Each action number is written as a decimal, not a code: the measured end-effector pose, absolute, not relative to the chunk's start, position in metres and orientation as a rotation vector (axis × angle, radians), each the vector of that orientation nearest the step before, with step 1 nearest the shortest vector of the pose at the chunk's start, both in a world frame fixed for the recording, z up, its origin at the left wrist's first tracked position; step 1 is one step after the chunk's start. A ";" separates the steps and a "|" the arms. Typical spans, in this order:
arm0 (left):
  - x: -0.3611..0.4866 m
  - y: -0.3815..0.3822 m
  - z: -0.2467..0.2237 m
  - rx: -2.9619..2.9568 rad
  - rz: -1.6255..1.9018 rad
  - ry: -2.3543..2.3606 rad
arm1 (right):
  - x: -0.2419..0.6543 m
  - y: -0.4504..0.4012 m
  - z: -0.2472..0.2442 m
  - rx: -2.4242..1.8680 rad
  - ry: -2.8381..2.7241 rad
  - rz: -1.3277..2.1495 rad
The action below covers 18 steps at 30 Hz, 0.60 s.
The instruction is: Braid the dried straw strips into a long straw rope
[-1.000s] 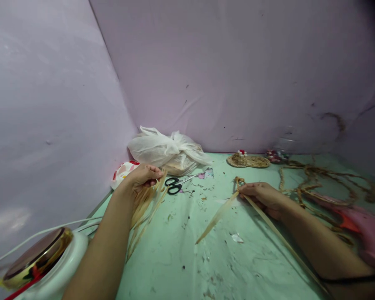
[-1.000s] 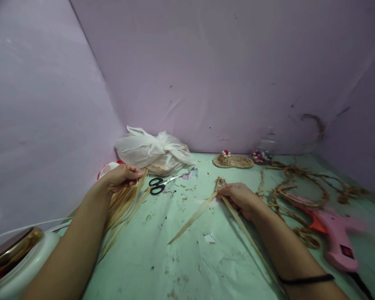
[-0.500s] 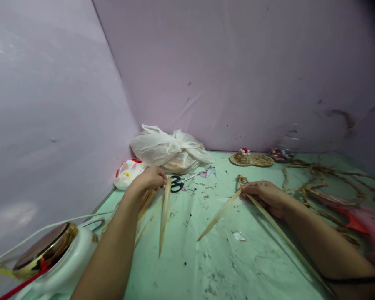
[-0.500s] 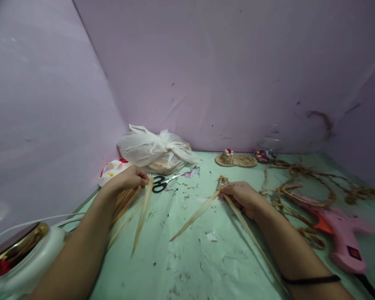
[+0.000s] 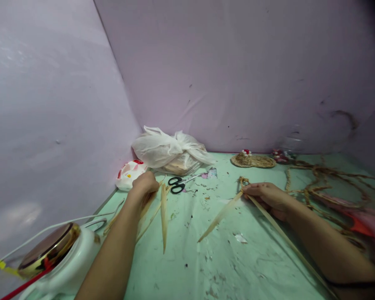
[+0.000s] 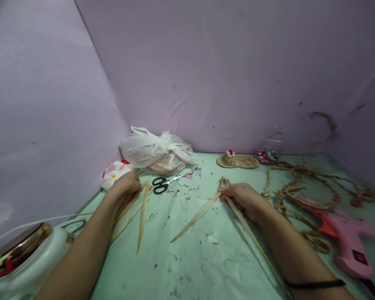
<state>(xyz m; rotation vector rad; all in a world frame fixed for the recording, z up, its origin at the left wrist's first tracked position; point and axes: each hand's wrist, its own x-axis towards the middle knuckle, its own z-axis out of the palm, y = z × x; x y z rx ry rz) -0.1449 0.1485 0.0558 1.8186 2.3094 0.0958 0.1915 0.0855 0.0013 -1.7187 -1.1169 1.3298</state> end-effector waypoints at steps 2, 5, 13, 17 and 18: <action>-0.147 0.149 0.058 1.808 0.185 2.162 | 0.192 0.086 0.000 -1.682 -1.031 1.422; -0.148 0.147 0.066 1.628 0.391 1.830 | 0.192 0.087 0.000 -1.658 -0.986 1.456; -0.138 0.135 0.081 1.328 0.541 1.290 | 0.193 0.087 0.000 -1.681 -0.993 1.450; -0.134 0.134 0.086 1.349 0.534 1.396 | 0.193 0.087 -0.001 -1.700 -0.989 1.457; -0.134 0.133 0.089 1.373 0.528 1.439 | 0.193 0.087 0.000 -1.705 -0.987 1.458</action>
